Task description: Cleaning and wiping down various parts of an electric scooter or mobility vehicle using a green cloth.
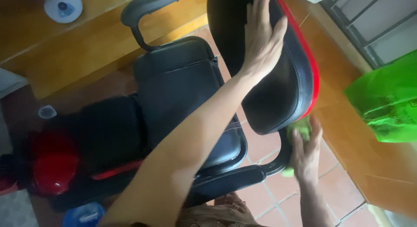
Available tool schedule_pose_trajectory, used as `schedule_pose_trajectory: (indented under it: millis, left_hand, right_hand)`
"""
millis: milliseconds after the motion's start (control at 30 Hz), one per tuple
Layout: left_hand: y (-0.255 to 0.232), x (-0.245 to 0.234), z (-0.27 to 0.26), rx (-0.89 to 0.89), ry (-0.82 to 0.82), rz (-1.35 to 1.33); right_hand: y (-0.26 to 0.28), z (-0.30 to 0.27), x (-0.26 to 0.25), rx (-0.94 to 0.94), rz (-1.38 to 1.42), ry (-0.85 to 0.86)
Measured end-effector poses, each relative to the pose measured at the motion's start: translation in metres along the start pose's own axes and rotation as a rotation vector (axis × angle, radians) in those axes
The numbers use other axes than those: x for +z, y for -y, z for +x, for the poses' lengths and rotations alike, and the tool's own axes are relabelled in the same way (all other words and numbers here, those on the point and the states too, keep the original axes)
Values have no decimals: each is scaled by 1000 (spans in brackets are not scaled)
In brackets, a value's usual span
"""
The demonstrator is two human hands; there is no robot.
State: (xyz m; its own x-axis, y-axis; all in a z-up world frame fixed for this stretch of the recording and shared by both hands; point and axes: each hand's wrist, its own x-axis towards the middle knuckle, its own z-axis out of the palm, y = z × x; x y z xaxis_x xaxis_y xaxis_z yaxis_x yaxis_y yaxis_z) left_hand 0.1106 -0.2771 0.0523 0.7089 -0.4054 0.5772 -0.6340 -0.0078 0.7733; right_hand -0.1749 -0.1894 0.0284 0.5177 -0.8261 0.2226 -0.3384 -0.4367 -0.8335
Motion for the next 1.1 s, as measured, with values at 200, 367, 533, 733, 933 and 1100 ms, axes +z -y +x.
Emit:
schedule_pose_trajectory:
  millis: [200, 367, 533, 733, 933, 1100]
  left_hand:
    - [-19, -125, -107, -281, 673, -281]
    - [-18, -188, -191, -609, 1087, -252]
    - [-16, -222, -208, -907, 1429, -197]
    - [-27, -260, -202, -973, 1589, -179]
    - [-7, -301, -223, -737, 1598, -229]
    - [16, -309, -266, -914, 1200, -282]
  right_hand:
    - [6, -19, -2, -14, -196, 46]
    - [23, -89, 15, -194, -524, -32]
    - [41, -124, 41, -89, -595, -125]
    - [64, -174, 96, -535, -662, 91]
    - [-36, -167, 47, -298, -920, 228]
    - [31, -146, 69, -329, -874, 134]
